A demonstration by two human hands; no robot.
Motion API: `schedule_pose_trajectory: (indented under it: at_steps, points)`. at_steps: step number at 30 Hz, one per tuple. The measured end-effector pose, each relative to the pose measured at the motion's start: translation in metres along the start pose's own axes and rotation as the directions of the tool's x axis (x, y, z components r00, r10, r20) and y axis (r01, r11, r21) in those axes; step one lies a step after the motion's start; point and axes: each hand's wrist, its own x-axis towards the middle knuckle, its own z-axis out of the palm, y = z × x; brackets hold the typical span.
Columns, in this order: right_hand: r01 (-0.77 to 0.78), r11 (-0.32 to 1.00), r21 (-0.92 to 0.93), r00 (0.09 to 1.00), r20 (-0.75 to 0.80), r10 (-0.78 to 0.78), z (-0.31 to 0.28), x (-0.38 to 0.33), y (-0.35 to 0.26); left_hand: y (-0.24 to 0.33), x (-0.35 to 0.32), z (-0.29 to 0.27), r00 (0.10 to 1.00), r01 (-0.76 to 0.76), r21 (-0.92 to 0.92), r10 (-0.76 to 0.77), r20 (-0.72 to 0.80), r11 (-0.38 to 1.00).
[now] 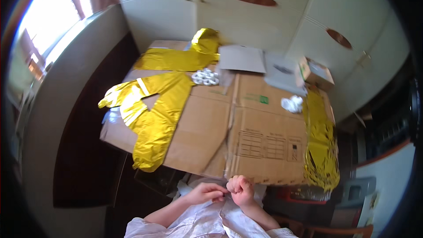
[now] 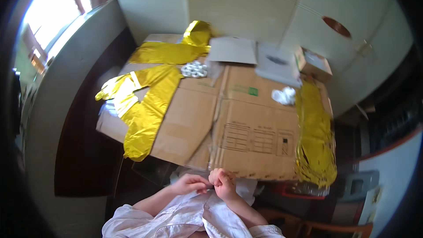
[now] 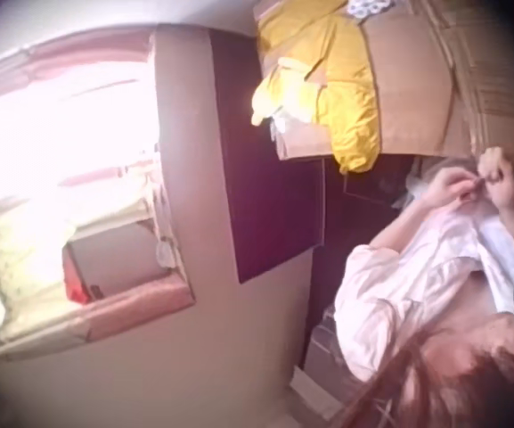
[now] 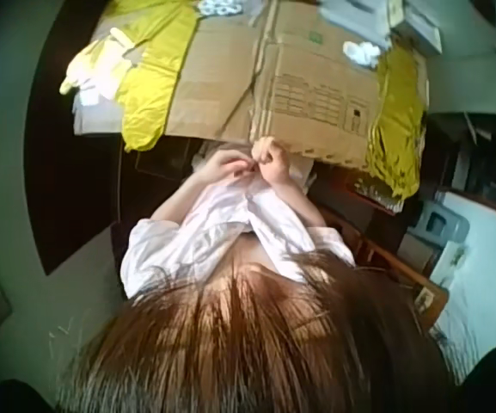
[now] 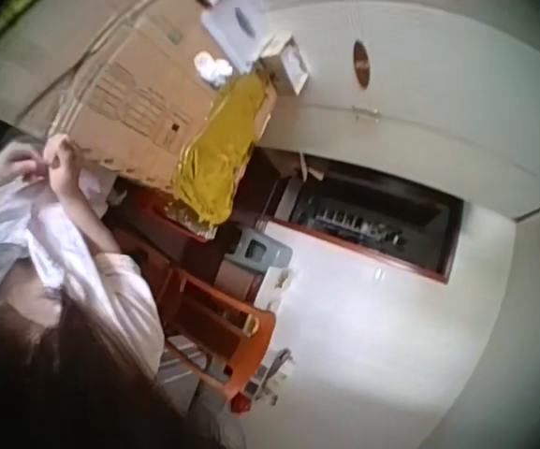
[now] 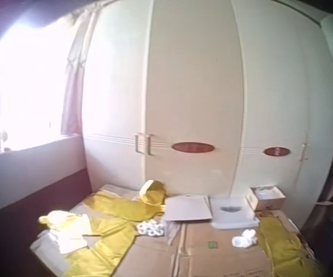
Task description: The recorder is folding and packaging gold foil balloons at a workstation.
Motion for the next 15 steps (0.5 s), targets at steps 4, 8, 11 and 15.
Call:
schedule_pose_trajectory:
  at_steps: [4, 8, 11, 15]
  points:
    - [0.051, 0.724, -0.688, 0.973, 0.199, 0.120, 0.039, 0.046, 0.012, 0.008, -0.062, -0.067, 0.950, -0.040, 0.049, 0.053, -0.309, 0.998]
    - [0.449, 0.329, -0.831, 0.832, 0.523, 0.187, 0.076, 0.109, 0.043, -0.050, -0.113, -0.167, 0.633, 0.254, 0.255, 0.040, -0.773, 0.933]
    - [0.707, 0.107, -0.699, 0.662, 0.707, 0.250, 0.106, 0.144, 0.071, -0.126, -0.150, -0.256, 0.182, 0.590, 0.272, 0.203, -0.962, 0.760]
    - [0.862, -0.043, -0.505, 0.460, 0.743, 0.487, 0.122, 0.160, 0.079, -0.138, -0.156, -0.292, -0.009, 0.815, 0.057, 0.110, -0.994, 0.576]
